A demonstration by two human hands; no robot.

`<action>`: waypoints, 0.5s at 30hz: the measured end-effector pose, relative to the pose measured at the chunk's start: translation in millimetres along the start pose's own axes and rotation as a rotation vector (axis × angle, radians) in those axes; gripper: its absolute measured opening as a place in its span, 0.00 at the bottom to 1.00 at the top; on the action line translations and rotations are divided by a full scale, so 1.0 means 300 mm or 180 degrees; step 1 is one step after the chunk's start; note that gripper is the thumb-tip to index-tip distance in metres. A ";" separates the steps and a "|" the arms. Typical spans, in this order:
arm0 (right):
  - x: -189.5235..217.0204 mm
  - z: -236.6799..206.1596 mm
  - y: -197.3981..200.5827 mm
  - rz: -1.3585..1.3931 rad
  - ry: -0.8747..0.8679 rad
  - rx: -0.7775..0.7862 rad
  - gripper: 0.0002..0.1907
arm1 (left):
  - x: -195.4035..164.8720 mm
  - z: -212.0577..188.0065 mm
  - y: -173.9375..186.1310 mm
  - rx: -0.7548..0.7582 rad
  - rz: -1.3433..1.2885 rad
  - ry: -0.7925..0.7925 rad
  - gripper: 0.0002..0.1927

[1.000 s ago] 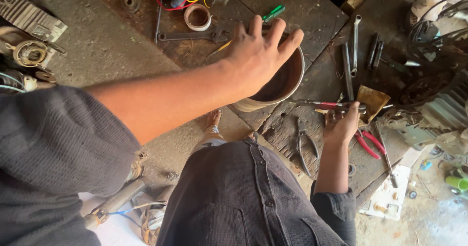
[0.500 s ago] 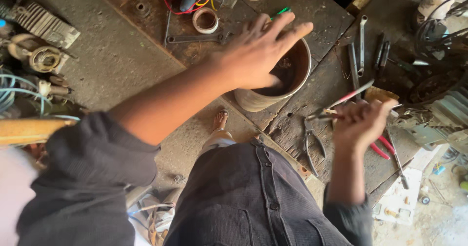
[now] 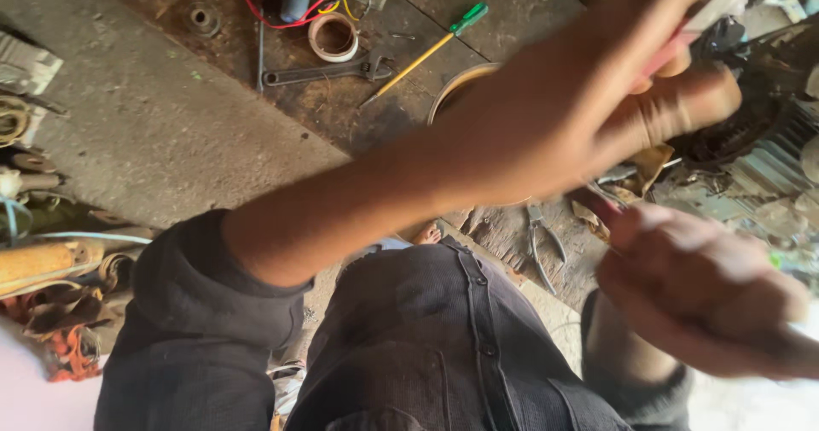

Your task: The person uses pliers to pull, cut, and separate copper wire from a cylindrical container. They repeatedly reach into the container, extract wire segments, and place them back or aside while working at a cluttered workbench.

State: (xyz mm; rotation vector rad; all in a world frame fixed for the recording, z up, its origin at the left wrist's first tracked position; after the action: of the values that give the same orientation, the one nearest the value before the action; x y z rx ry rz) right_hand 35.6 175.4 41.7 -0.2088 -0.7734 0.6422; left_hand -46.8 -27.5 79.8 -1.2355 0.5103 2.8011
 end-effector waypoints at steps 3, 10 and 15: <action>-0.072 0.030 -0.058 -0.0133 -0.0036 -0.0041 0.29 | 0.074 0.020 0.081 0.0147 -0.0042 0.0536 0.25; -0.190 -0.003 -0.111 -0.0414 -0.0193 -0.0339 0.32 | 0.153 -0.033 0.152 0.0163 -0.0548 0.0505 0.12; -0.257 0.000 -0.121 -0.0468 -0.0065 -0.0084 0.32 | 0.197 -0.043 0.179 0.0248 -0.0585 0.0500 0.11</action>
State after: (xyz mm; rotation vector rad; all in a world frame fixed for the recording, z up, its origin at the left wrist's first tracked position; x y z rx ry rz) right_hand 10.9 99.7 11.1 -0.1681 -0.8093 0.4960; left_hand -86.7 -88.0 44.0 -1.4151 0.4811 2.5239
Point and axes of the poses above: each hand's wrist, its own z-axis towards the middle knuckle, its own y-axis out of the back of the hand, x = y × z, the point moved 3 cm from there along z, towards the middle knuckle, and after that the axes turned 4 degrees about z, right-handed, at the moved point
